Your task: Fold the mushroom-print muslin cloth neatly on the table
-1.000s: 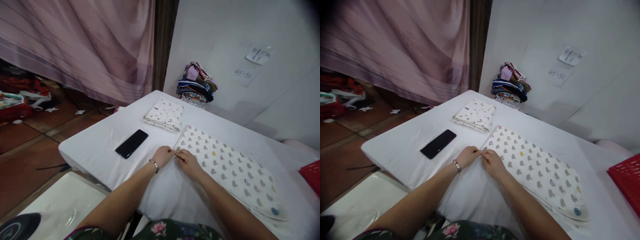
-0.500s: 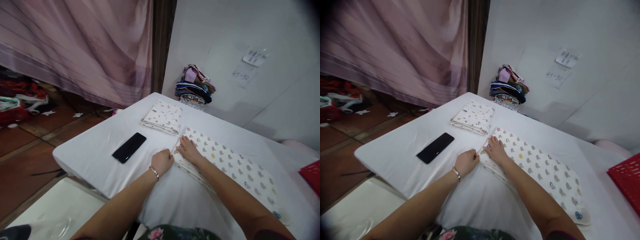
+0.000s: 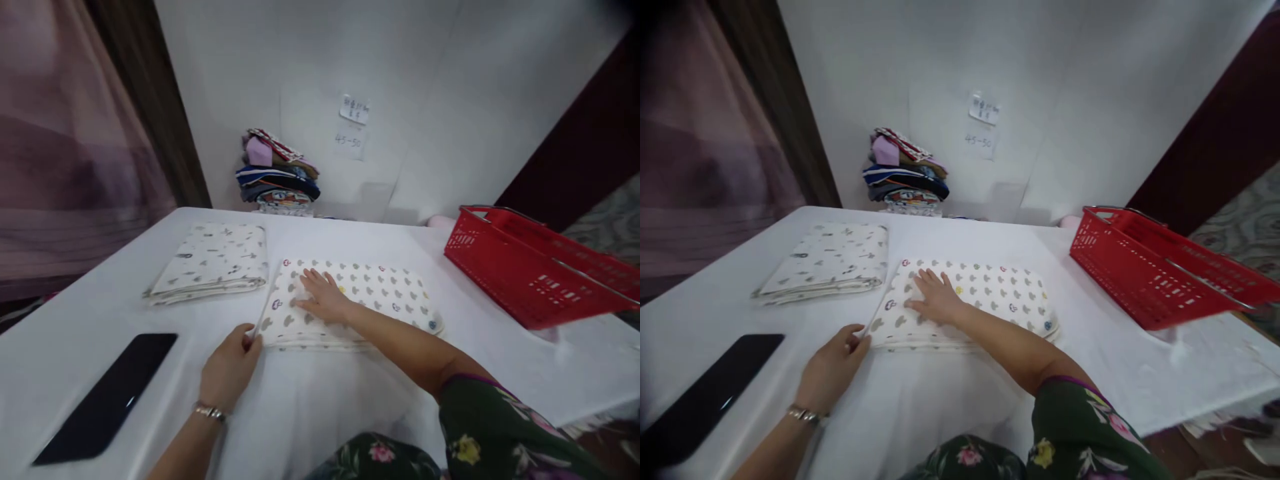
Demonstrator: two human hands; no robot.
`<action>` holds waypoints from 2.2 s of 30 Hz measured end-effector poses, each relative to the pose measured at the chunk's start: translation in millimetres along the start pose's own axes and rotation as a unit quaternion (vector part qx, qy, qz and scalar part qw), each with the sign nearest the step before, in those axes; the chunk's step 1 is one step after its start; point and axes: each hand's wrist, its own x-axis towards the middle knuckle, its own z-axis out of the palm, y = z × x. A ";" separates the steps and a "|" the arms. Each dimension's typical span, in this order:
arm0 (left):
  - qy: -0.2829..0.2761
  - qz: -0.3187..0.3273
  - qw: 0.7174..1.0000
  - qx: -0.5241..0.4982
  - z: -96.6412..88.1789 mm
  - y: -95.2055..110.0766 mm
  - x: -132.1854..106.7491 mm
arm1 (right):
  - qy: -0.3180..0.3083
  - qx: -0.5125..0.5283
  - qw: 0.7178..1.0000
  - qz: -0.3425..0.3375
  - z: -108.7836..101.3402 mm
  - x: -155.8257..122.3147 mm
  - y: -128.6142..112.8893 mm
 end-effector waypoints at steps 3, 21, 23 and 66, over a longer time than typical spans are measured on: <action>0.033 0.024 0.999 0.008 -5.2 5.9 -0.4 | 0.023 -0.032 0.995 0.088 -11.1 -37.9 26.0; -0.036 0.187 0.962 0.198 39.3 47.7 52.6 | 0.092 -0.120 0.911 0.384 -21.8 -153.1 172.3; -0.051 0.175 0.963 0.201 36.0 50.1 52.7 | 0.091 -0.111 0.913 0.383 -24.6 -151.7 175.3; -0.119 0.535 0.836 0.030 116.4 255.0 -40.4 | 0.266 0.322 0.771 0.480 -22.6 -291.9 149.4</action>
